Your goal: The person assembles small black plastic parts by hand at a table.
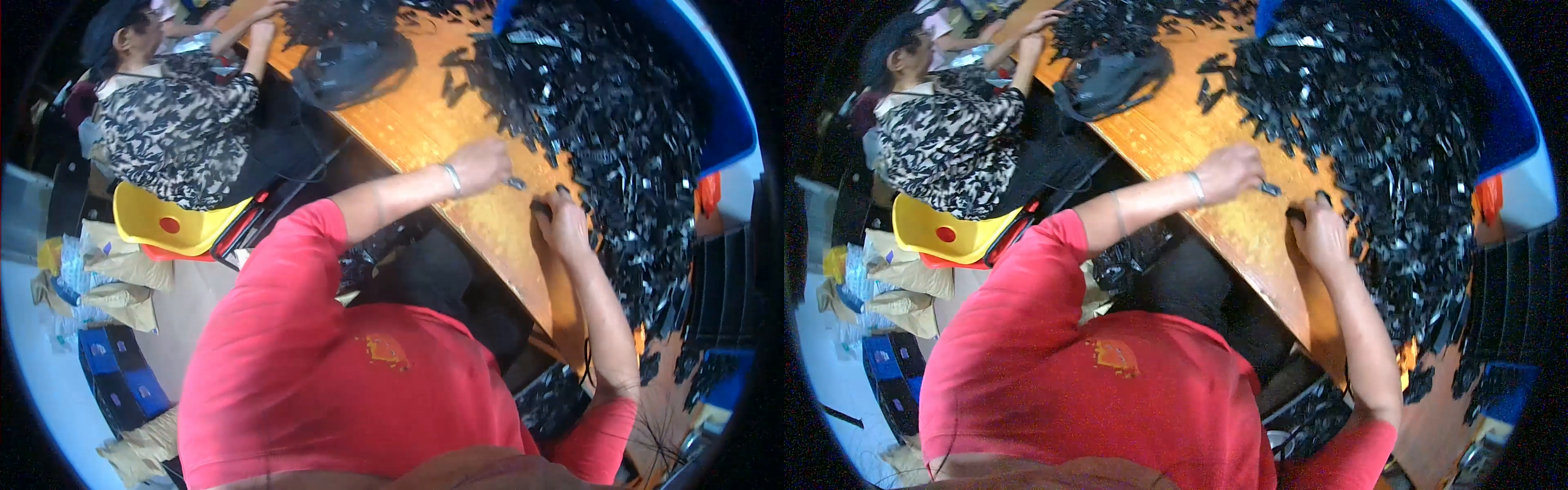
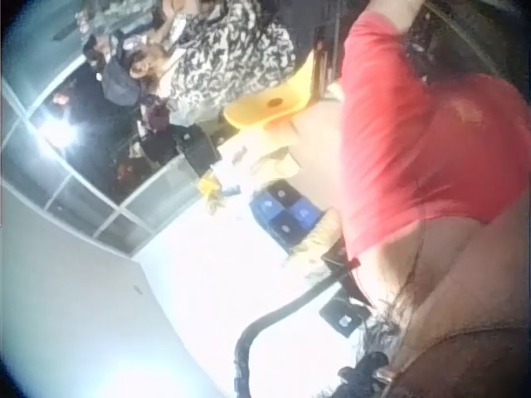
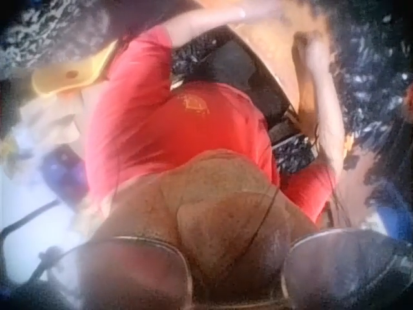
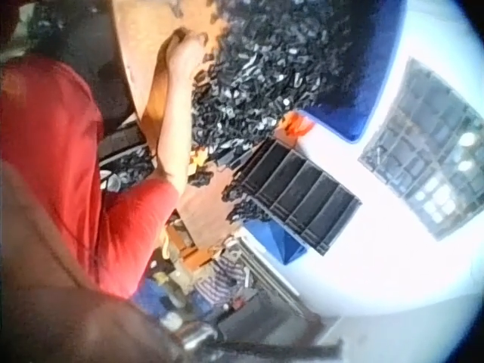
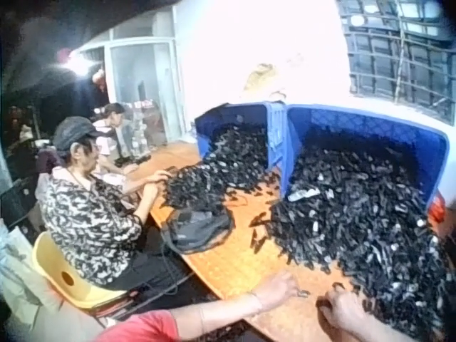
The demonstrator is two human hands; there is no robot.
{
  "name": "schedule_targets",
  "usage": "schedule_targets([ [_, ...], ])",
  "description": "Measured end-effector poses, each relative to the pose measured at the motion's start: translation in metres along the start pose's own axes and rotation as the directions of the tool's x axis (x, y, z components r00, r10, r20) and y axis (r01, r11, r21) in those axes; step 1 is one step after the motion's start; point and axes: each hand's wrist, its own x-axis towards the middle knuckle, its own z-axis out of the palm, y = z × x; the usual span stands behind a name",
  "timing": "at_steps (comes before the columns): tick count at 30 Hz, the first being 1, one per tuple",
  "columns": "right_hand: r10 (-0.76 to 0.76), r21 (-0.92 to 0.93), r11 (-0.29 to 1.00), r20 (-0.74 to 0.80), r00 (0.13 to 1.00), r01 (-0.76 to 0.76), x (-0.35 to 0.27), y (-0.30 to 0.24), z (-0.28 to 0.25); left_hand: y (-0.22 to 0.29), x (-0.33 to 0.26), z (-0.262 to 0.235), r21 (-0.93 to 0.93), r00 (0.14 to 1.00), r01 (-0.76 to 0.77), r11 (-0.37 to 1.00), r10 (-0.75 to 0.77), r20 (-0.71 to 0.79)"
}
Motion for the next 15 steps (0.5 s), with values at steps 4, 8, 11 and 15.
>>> schedule_targets([
  [4, 0.118, -0.088, 0.99, 0.138, 0.983, -0.107, 0.022, -0.01, -0.014, -0.01, -0.019, -0.004, -0.048, 0.989, 0.079, 0.996, -0.085, -0.119],
  [8, 0.039, 0.028, 0.999, -0.076, 0.996, -0.037, 0.038, -0.018, 0.001, -0.009, -0.024, -0.006, -0.087, 0.984, 0.128, 0.988, -0.138, -0.109],
  [11, 0.032, 0.101, 0.995, -0.107, 0.994, -0.021, 0.039, -0.022, 0.016, -0.007, -0.02, -0.001, -0.1, 0.98, 0.146, 0.984, -0.158, -0.123],
  [15, 0.022, 0.057, 0.998, -0.124, 0.992, -0.015, 0.041, -0.011, 0.026, -0.009, -0.023, 0.005, -0.111, 0.98, 0.122, 0.986, -0.137, -0.142],
])
